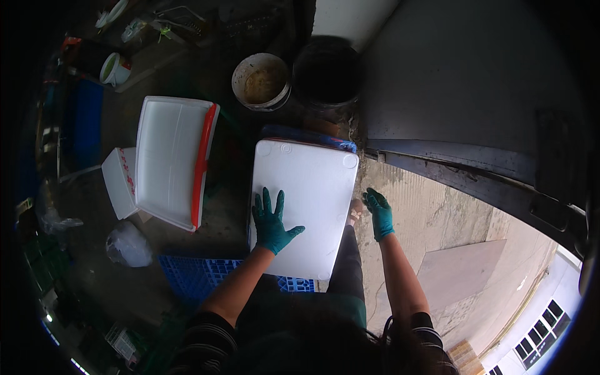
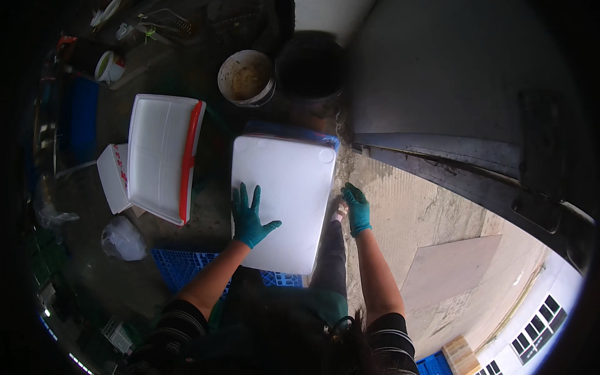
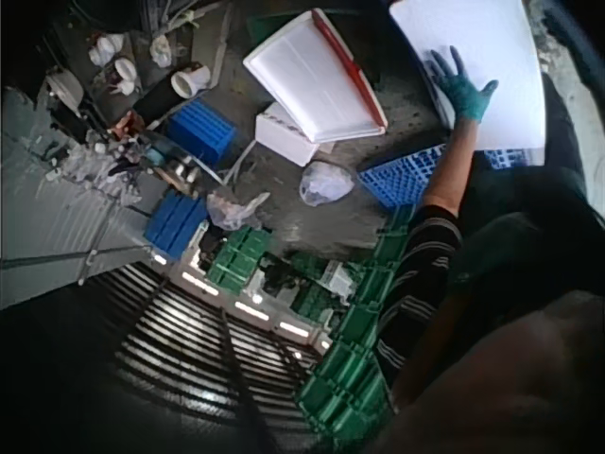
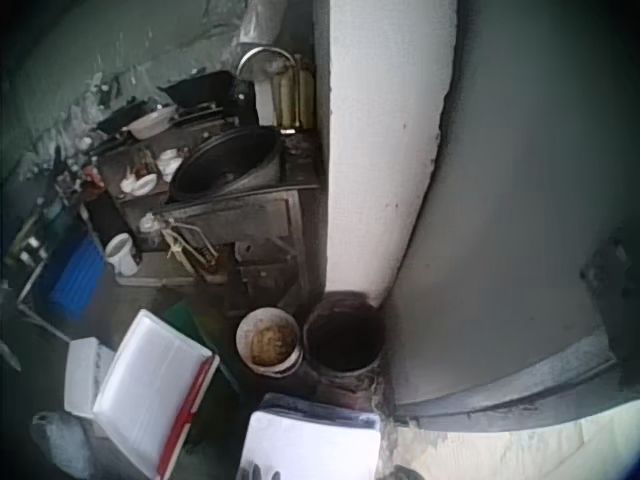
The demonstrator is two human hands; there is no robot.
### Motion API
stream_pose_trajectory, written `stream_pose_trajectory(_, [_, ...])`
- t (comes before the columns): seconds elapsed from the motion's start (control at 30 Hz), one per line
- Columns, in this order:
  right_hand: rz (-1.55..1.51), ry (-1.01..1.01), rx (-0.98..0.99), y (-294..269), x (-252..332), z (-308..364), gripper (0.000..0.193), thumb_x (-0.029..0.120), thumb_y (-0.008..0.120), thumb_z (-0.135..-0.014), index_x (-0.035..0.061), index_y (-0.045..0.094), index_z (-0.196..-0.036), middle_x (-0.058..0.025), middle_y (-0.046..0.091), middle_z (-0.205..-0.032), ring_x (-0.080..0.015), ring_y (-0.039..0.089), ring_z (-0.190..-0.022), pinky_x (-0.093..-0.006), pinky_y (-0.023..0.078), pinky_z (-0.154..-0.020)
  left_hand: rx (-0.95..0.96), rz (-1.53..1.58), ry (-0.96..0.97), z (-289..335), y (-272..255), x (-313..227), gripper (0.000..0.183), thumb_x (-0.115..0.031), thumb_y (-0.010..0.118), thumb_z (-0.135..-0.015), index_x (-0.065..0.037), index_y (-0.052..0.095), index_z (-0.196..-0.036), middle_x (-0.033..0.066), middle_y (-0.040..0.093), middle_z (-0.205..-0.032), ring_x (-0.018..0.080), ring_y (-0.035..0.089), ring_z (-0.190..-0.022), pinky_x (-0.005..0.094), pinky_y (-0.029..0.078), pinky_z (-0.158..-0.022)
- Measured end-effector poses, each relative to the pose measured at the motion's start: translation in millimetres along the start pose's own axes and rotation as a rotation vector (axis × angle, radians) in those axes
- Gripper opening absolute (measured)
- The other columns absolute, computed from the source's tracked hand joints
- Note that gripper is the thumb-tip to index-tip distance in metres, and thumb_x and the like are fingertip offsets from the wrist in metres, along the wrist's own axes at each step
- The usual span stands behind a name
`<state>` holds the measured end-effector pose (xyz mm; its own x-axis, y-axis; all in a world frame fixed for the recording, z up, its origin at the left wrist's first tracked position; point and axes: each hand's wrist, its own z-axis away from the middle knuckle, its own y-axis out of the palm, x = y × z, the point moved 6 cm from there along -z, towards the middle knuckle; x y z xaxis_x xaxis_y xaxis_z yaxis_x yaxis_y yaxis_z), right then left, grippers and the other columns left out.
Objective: The person opens a white styrofoam cooler to reveal red bell peppers, then closes it and moves it aside. They stack several white styrofoam boxes, place a brick on top, and handle a large plastic bag. The person also moves a metal pot and a cutting board within a commercial kitchen area.
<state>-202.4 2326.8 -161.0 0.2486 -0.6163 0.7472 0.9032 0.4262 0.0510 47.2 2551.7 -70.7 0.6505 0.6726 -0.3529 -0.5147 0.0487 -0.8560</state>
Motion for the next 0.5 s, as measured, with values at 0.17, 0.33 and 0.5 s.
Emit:
stream_pose_trajectory(0.17, [0.472, -0.136, 0.109, -10, -28, -174, 0.039, 0.018, 0.062, -0.092, 0.0011, 0.057, -0.126, -0.0116, 0.064, -0.118, -0.0197, 0.062, -0.105, -0.0305, 0.047, -0.093, -0.262, -0.11, 0.002, -12, 39, -31, 0.11, -0.082, 0.049, -0.073, -0.015, 0.016, -0.154, 0.0262, 0.007, -0.156, 0.0461, 0.005, -0.144, 0.0657, 0.006, -0.111])
stream_pose_trajectory(0.33, [0.918, -0.393, 0.055, 15, -63, -312, 0.046, 0.035, 0.065, -0.086, 0.0011, 0.062, -0.117, -0.0204, 0.063, -0.117, -0.0356, 0.058, -0.108, -0.0369, 0.045, -0.095, -0.229, -0.181, -0.032, -23, 54, -31, 0.11, -0.086, 0.04, -0.073, -0.011, 0.02, -0.152, 0.0276, 0.015, -0.155, 0.0465, 0.013, -0.143, 0.0644, 0.009, -0.112])
stream_pose_trajectory(0.5, [0.704, -0.051, 0.311, 53, -139, -404, 0.056, 0.028, 0.062, -0.086, 0.0048, 0.048, -0.135, -0.0194, 0.055, -0.132, -0.0308, 0.053, -0.12, -0.0378, 0.034, -0.109, -0.195, -0.241, -0.017, -28, 66, -20, 0.116, -0.09, 0.038, -0.07, -0.011, 0.021, -0.152, 0.0279, 0.016, -0.154, 0.0478, 0.017, -0.142, 0.0661, 0.013, -0.11])
